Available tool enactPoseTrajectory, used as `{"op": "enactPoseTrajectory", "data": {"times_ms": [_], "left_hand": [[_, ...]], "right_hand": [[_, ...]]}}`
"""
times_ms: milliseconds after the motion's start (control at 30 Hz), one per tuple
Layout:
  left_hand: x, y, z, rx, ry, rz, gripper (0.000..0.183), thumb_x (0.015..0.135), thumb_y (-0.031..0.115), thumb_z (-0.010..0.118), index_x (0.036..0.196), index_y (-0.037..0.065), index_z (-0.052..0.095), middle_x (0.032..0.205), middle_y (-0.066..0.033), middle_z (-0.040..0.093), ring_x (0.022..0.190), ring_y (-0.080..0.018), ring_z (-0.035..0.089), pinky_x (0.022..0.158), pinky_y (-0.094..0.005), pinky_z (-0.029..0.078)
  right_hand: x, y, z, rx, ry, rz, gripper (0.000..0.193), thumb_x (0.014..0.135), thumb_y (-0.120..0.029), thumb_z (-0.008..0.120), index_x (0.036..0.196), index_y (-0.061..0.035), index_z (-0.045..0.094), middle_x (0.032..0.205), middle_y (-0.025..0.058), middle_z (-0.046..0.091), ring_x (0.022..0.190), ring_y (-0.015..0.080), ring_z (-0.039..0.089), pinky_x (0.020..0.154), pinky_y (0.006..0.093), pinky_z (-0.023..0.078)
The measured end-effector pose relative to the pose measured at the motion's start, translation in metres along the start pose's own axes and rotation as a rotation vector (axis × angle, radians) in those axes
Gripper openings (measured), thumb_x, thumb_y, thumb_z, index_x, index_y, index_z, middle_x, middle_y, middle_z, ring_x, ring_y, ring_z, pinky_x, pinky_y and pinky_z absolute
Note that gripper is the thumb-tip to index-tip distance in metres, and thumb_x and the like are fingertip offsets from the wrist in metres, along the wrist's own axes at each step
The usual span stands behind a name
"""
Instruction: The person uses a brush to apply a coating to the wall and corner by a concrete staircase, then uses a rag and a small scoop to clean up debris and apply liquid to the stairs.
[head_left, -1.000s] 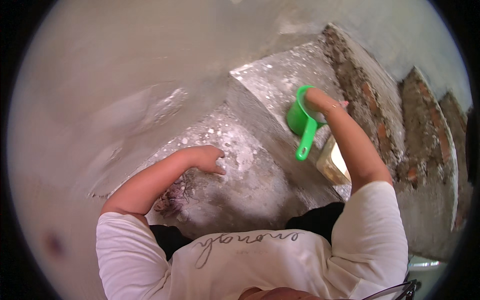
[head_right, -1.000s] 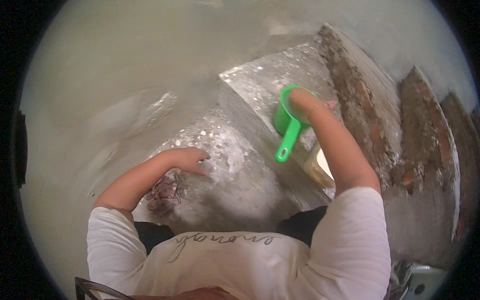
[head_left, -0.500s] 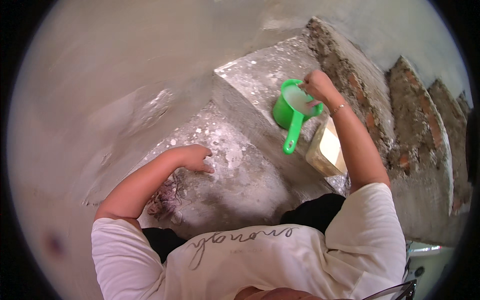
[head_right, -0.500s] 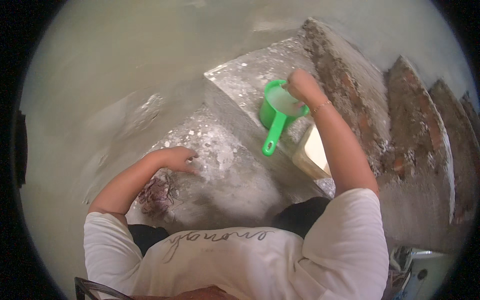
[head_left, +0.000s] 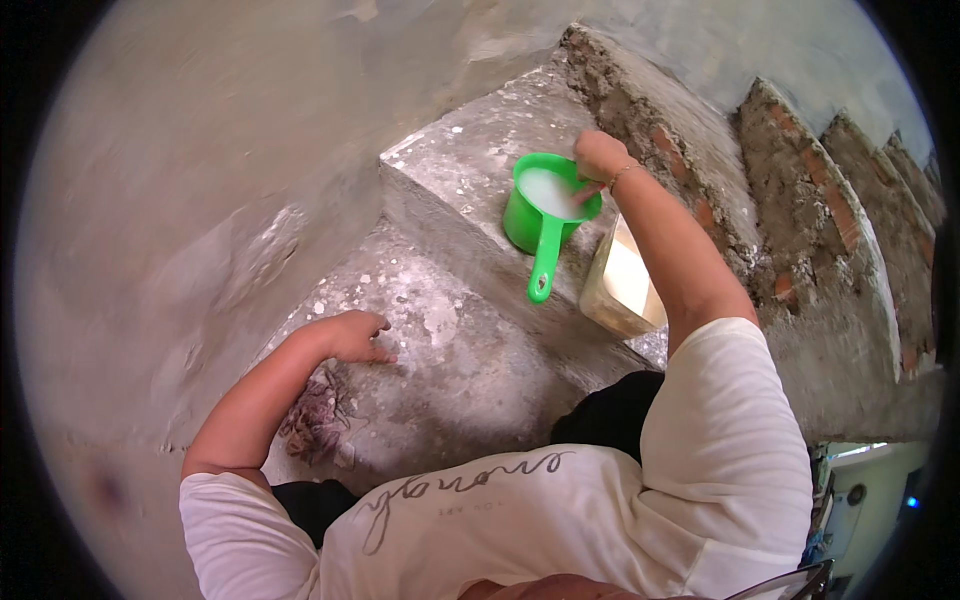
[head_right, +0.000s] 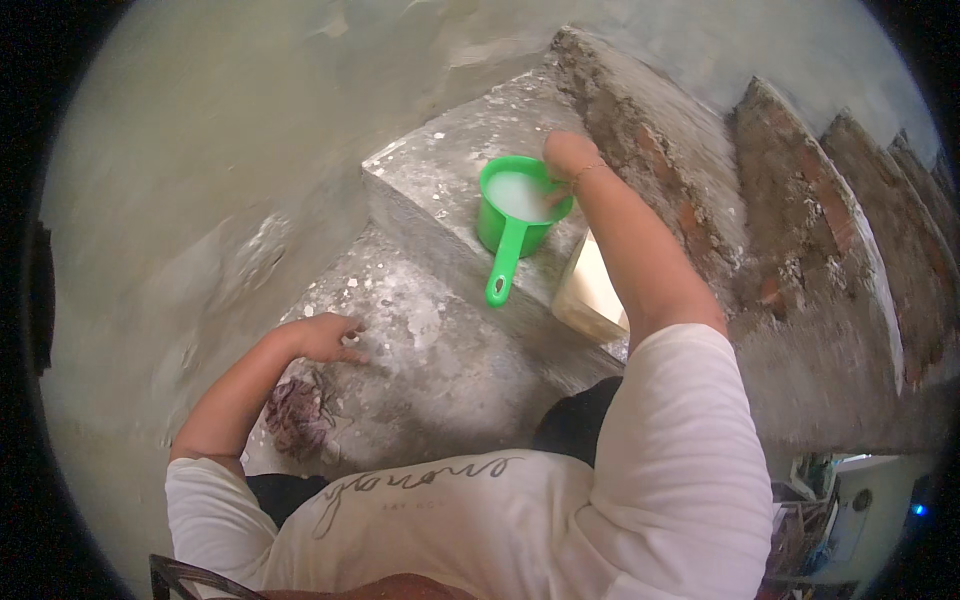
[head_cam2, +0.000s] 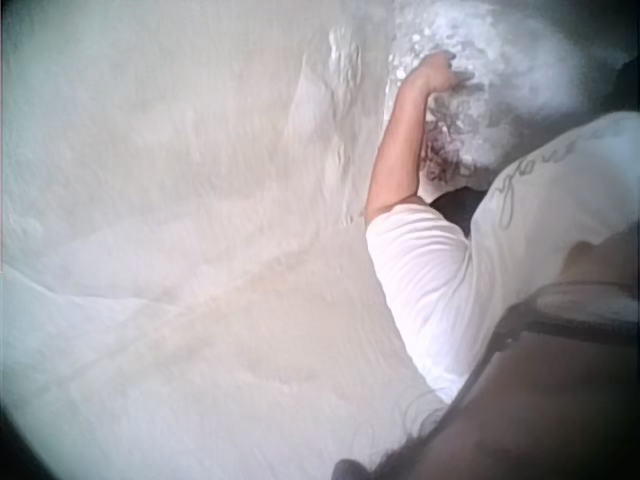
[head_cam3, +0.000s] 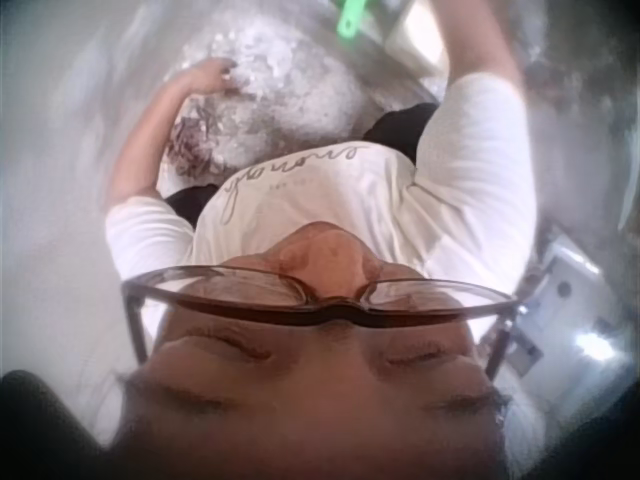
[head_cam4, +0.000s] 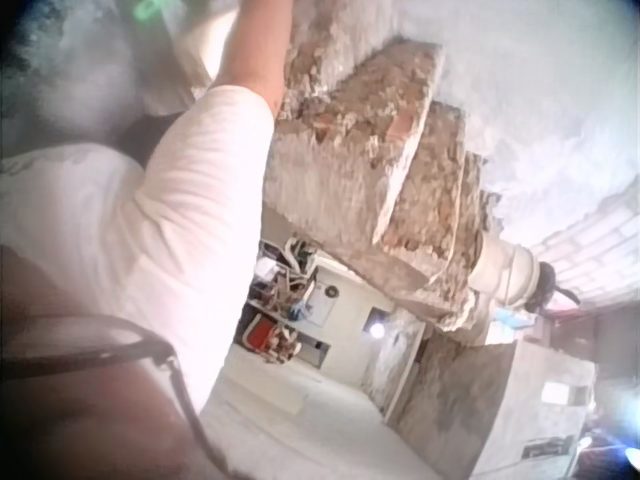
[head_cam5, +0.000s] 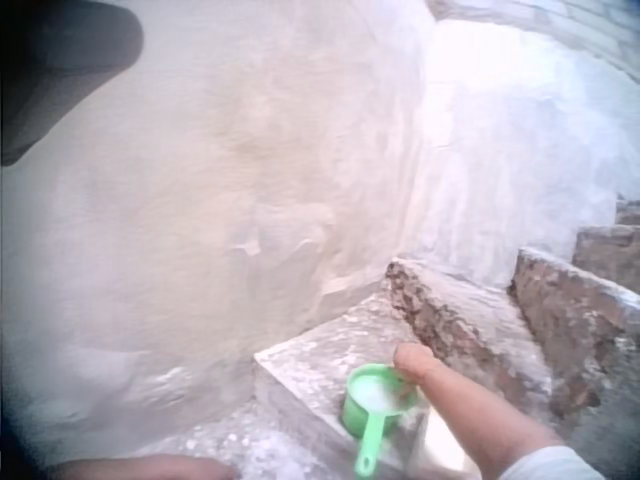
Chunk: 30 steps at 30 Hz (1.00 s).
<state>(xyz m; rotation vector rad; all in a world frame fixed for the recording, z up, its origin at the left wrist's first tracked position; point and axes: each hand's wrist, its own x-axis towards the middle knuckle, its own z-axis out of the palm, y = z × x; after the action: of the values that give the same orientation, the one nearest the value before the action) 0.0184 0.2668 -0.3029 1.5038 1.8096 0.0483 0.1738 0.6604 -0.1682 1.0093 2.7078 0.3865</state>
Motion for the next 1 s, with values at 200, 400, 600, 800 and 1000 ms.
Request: {"op": "enactPoseTrajectory", "data": {"times_ms": [200,400,600,800,1000], "left_hand": [[-0.007,0.005,-0.002,0.001,0.014,-0.002,0.072,0.076,0.048,0.067,0.122,-0.004,0.048,0.119,-0.0234,0.055,0.111,-0.0339,0.053,0.094,-0.0358,0.042],[-0.010,0.002,-0.001,-0.029,0.010,-0.017,0.069,0.076,0.045,0.068,0.120,-0.004,0.050,0.116,-0.0236,0.056,0.109,-0.0344,0.054,0.093,-0.0365,0.043],[0.000,0.007,-0.002,0.015,0.040,0.029,0.063,0.076,0.044,0.068,0.116,-0.003,0.053,0.113,-0.0231,0.058,0.106,-0.0348,0.056,0.090,-0.0367,0.044],[-0.011,0.009,-0.005,-0.093,0.026,0.011,0.063,0.075,0.042,0.069,0.118,-0.001,0.052,0.111,-0.0222,0.059,0.104,-0.0331,0.057,0.089,-0.0371,0.045],[0.002,-0.006,0.001,-0.120,-0.017,-0.047,0.065,0.073,0.041,0.071,0.120,0.000,0.051,0.111,-0.0208,0.060,0.104,-0.0320,0.058,0.089,-0.0367,0.045]], "right_hand": [[-0.010,0.000,-0.001,0.031,-0.027,0.005,0.025,0.070,-0.009,0.062,0.092,0.0000,0.067,0.100,0.0180,0.064,0.093,0.0319,0.063,0.077,0.0380,0.052],[-0.006,0.033,0.019,-0.094,0.026,-0.080,0.022,0.071,-0.013,0.059,0.085,0.0011,0.068,0.090,0.0190,0.066,0.084,0.0328,0.064,0.073,0.0384,0.052],[0.027,0.102,0.063,0.041,0.059,-0.096,0.023,0.071,-0.017,0.059,0.082,0.0003,0.068,0.084,0.0214,0.064,0.077,0.0347,0.063,0.069,0.0375,0.051],[-0.062,0.126,0.002,0.378,0.497,-0.100,0.024,0.074,-0.019,0.058,0.075,0.0045,0.063,0.074,0.0247,0.060,0.063,0.0393,0.056,0.062,0.0428,0.046],[-0.203,0.100,0.012,0.169,0.216,0.311,0.039,0.079,-0.032,0.062,0.069,0.0060,0.063,0.070,0.0268,0.057,0.066,0.0411,0.057,0.065,0.0451,0.046]]}}
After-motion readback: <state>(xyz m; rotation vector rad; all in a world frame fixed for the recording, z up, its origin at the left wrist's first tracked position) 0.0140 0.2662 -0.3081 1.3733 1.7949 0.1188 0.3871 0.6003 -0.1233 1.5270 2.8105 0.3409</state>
